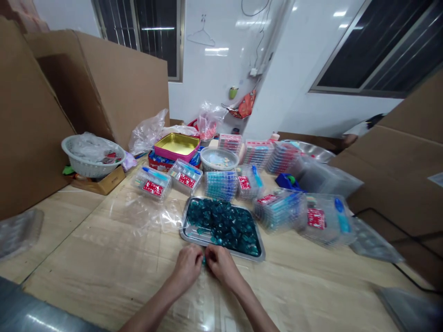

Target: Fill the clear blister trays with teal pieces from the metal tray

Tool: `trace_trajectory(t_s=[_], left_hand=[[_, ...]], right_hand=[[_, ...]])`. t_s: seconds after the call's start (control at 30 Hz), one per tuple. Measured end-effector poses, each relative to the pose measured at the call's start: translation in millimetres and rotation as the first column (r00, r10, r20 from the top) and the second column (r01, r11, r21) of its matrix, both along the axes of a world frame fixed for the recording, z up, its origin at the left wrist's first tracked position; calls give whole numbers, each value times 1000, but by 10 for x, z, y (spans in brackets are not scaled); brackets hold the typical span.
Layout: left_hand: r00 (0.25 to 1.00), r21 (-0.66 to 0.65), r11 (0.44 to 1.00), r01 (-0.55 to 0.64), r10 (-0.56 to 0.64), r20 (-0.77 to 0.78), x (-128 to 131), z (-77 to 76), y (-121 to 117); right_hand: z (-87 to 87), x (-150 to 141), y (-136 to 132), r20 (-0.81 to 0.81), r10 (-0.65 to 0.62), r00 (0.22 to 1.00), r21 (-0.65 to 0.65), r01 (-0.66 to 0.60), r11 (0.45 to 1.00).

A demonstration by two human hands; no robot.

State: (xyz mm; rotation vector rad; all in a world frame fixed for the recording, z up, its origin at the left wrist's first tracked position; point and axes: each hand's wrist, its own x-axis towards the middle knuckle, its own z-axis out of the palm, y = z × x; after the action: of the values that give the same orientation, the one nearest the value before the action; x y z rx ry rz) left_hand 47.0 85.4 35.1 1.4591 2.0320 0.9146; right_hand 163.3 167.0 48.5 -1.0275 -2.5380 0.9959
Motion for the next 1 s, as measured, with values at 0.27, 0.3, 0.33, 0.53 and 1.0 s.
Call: trace_trajectory(t_s=[0.27,0.3,0.33,0.53,1.0], left_hand=[[997,-18,997,73,-74,-36,-60,43,-15],[997,-10,997,72,-72,-33,-70,30,-3],[997,2,998,69,-69,-29,-81,16,10],[998,71,997,26,-29,51,-151,-39,23],[996,59,998,15,-20,84,-197,-31,2]], right_hand=[[192,-218,244,109,11,994,148,-27,989],[208,-289,272,128,-13,992,205,-14,979],[217,-361,292,156,-31,987,256,-10,967],[162,-524,301,263,-82,961,337,-12,941],[207,117,-195,1,121,993,114,-121,986]])
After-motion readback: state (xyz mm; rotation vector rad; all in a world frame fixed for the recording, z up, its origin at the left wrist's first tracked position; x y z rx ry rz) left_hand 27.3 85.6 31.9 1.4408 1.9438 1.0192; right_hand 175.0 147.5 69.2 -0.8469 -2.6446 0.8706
